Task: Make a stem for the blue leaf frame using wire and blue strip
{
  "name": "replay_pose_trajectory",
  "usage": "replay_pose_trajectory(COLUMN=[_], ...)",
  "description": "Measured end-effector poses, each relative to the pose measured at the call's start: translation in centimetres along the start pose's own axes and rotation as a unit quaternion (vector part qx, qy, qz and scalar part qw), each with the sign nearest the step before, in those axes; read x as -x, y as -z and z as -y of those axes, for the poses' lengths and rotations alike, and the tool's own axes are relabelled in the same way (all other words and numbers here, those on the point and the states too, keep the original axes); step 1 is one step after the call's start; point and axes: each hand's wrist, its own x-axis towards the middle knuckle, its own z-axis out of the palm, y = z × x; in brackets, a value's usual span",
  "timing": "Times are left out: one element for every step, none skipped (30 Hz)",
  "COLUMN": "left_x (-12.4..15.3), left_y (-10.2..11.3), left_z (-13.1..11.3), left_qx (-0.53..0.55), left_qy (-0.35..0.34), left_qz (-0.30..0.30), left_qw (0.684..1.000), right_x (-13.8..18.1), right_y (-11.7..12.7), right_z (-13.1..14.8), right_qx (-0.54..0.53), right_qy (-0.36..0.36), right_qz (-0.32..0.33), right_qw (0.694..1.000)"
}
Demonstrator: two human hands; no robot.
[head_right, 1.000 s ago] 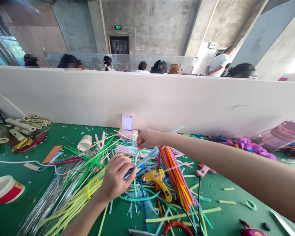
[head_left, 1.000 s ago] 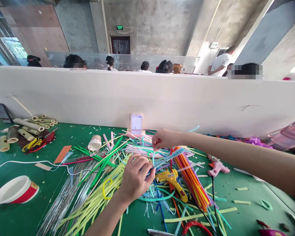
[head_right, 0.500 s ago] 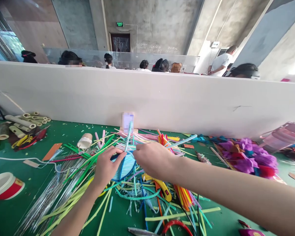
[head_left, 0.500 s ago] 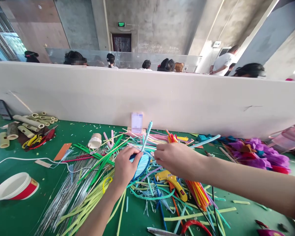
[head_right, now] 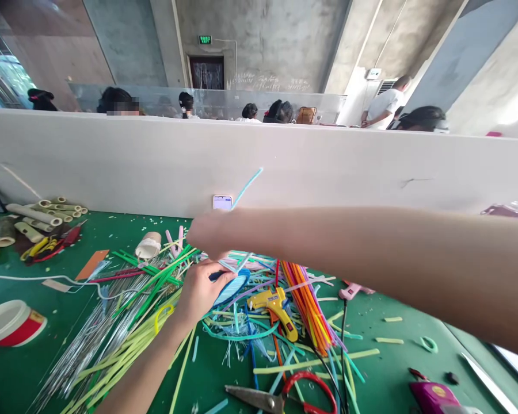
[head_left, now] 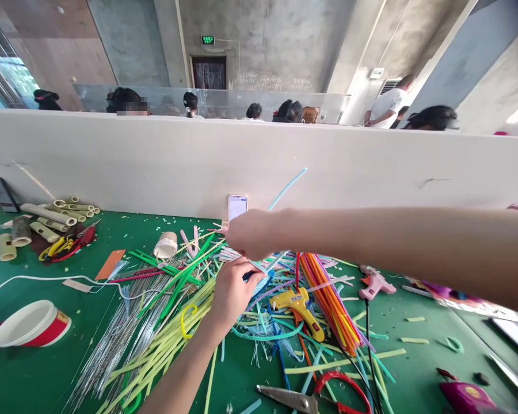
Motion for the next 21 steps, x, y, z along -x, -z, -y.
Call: replay_pose_trajectory(left_x=[0.1,0.1,0.2,0.3,0.3,0.4,0.5,0.6,0.7,0.7,0.7,0.7,0.6,0.4,0.3,0.1,-0.1,-0.3,-0.4,-0.6,-0.7], left_y=[0.1,0.2,0.4,0.5,0.7,0.9,1.2,1.5,1.9,2.2,2.5,2.8,2.9,3.0,3.0,2.9,2.6,2.3,2.0,1.6,1.3], left_z=[-0.1,-0.1,-0.1,-0.1,0.0,0.1,0.2,0.3,0.4,0.5,0.7,0.9,1.2,1.4,1.6,1.8,1.9,2.0,1.9,1.7,1.5], left_qx=[0.011,0.023,0.034,0.044,0.052,0.06,0.066,0.073,0.081,0.087,0.091,0.091,0.088,0.082,0.073,0.059,0.044,0.028,0.014,0.003,-0.004], left_qy=[-0.005,-0.012,-0.02,-0.026,-0.031,-0.033,-0.032,-0.027,-0.02,-0.011,0.001,0.014,0.026,0.035,0.041,0.042,0.04,0.036,0.03,0.024,0.018], left_qz=[0.01,0.02,0.027,0.031,0.032,0.034,0.036,0.04,0.043,0.042,0.035,0.024,0.009,-0.007,-0.022,-0.034,-0.042,-0.047,-0.047,-0.043,-0.037], left_qw=[1.0,0.999,0.999,0.998,0.998,0.997,0.997,0.996,0.996,0.995,0.995,0.995,0.996,0.996,0.996,0.997,0.997,0.998,0.998,0.999,0.999], right_x=[-0.6,-1.1,-1.6,-2.0,-2.3,-2.5,-2.6,-2.6,-2.3,-1.9,-1.4,-0.7,0.1,1.0,1.9,2.7,3.4,3.9,4.2,4.2,4.0], right_y=[0.4,0.8,0.9,0.9,0.8,0.5,0.1,-0.3,-0.8,-1.3,-1.7,-2.2,-2.5,-2.8,-3.0,-3.2,-3.2,-3.1,-2.8,-2.5,-2.1], right_z=[-0.5,-1.2,-1.9,-2.8,-3.8,-4.7,-5.7,-6.5,-7.3,-7.9,-8.3,-8.5,-8.4,-8.1,-7.5,-6.6,-5.6,-4.4,-3.3,-2.1,-1.1], right_qx=[0.02,0.027,0.026,0.018,0.011,0.008,0.007,0.004,0.001,0.0,0.006,0.017,0.025,0.032,0.042,0.053,0.061,0.067,0.076,0.09,0.08], right_qy=[0.008,0.017,0.022,0.03,0.037,0.043,0.039,0.037,0.025,0.014,0.002,-0.01,-0.018,-0.021,-0.023,-0.021,-0.015,-0.008,0.003,0.025,0.042], right_qz=[0.04,0.069,0.09,0.094,0.103,0.117,0.121,0.127,0.124,0.127,0.132,0.126,0.125,0.126,0.122,0.119,0.12,0.123,0.129,0.128,0.124], right_qw=[0.999,0.997,0.995,0.995,0.994,0.992,0.992,0.991,0.992,0.992,0.991,0.992,0.992,0.991,0.991,0.991,0.991,0.99,0.989,0.987,0.988])
